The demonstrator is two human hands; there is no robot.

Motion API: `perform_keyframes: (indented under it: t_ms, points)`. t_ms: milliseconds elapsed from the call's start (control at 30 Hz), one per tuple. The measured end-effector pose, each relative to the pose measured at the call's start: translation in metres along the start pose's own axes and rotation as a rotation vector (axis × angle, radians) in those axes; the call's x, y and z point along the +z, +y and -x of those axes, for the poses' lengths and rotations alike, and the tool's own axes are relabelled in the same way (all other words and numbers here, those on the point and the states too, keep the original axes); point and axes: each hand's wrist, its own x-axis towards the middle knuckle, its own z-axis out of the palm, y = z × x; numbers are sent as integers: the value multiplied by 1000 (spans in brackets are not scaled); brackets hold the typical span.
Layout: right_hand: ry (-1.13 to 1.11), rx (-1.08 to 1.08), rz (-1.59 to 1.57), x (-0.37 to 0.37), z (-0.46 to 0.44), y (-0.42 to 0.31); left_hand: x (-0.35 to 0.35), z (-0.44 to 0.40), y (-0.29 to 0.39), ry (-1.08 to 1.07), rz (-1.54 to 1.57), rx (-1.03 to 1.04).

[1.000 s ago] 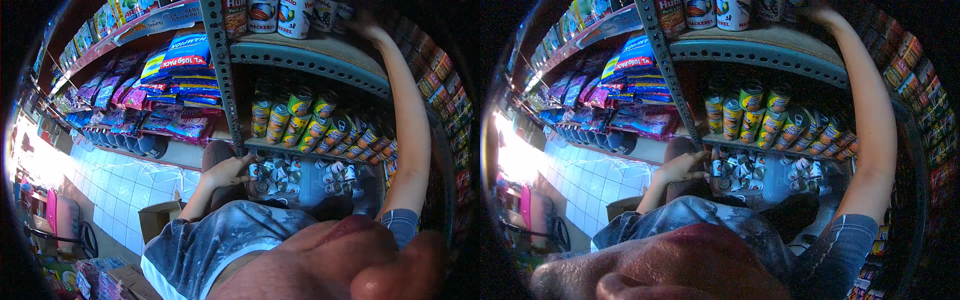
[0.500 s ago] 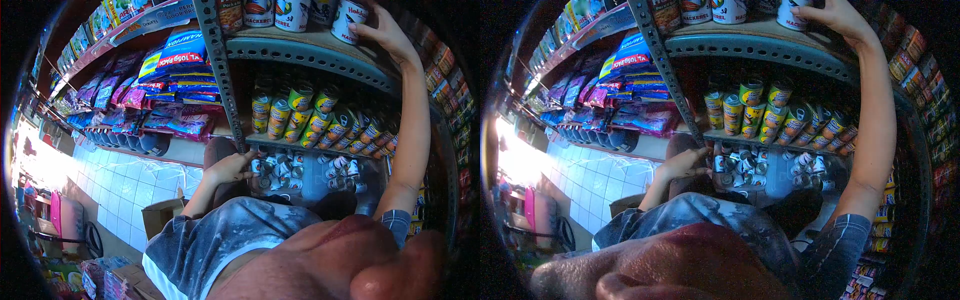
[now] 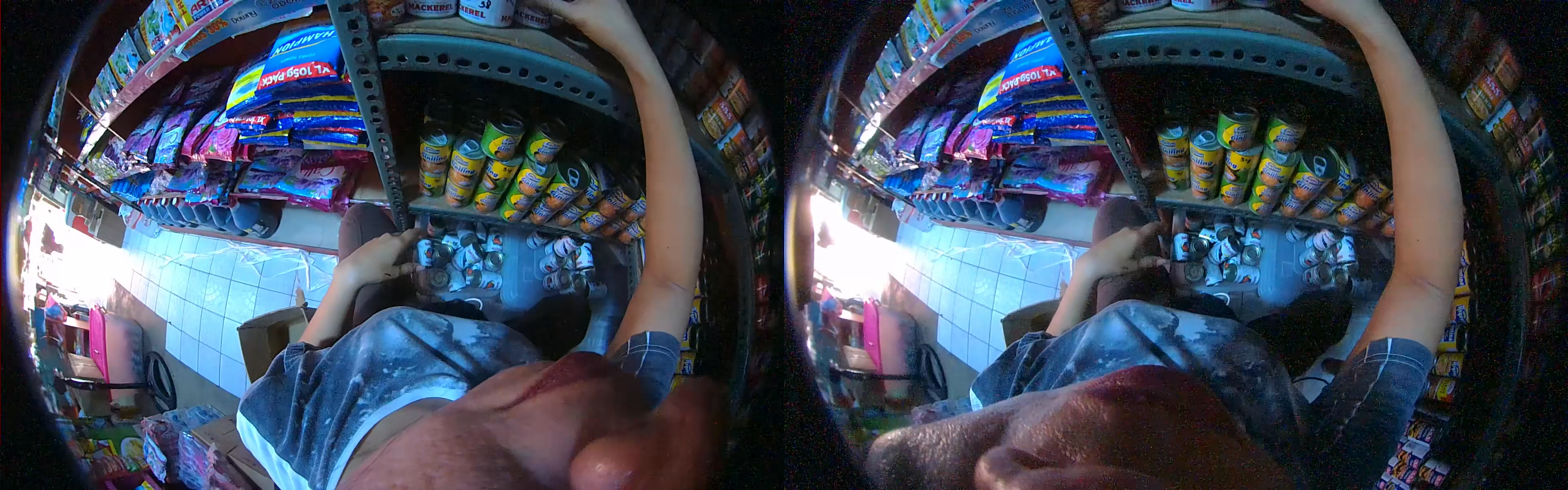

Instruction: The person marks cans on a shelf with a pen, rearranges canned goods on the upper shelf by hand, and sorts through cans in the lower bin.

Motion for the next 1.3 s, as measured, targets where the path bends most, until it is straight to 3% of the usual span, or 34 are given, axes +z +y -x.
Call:
perform_keyframes:
  t_ms: [100,200,300,400,500,567,600,667,733,767,833,900,967,1033,1100,1133,1300]
  points:
    - [-82,57,-198,-4,19,5,-3,1,8,-80,43,-136]
    - [-156,60,-324,-14,46,6,13,-1,-9,-93,-17,-140]
    - [-29,-114,-271,-24,86,18,23,-6,-20,-82,65,8]
    - [178,-269,-106,-33,133,29,22,-12,-14,-137,109,-71]
    - [243,-216,-3,-39,181,21,37,-16,-41,-43,48,-7]
    - [240,-106,-9,-33,225,38,47,-19,-77,-68,-100,-198]
    - [160,15,-195,-30,257,61,47,-17,-78,-63,-183,-339]
    - [-80,218,-598,-16,296,70,59,-12,-106,33,-303,-412]
    - [-377,335,-650,4,319,61,65,-8,-131,61,-319,-480]
    - [-464,219,-636,24,332,66,70,-6,-135,52,-319,-488]
    - [-722,413,-577,55,364,65,82,-4,-141,143,-609,-404]
    - [-1001,576,-362,87,386,67,94,-6,-137,250,-675,-379]
    - [-976,546,-233,133,432,72,96,-7,-134,298,-680,-386]
    - [-1196,467,-72,173,456,76,96,-7,-138,304,-676,-387]
    - [-1169,289,-85,223,510,92,96,-7,-138,318,-673,-390]
    - [-1268,318,-16,234,511,85,97,-6,-137,330,-689,-378]
    - [-1046,305,310,298,544,72,98,-4,-139,364,-706,-354]
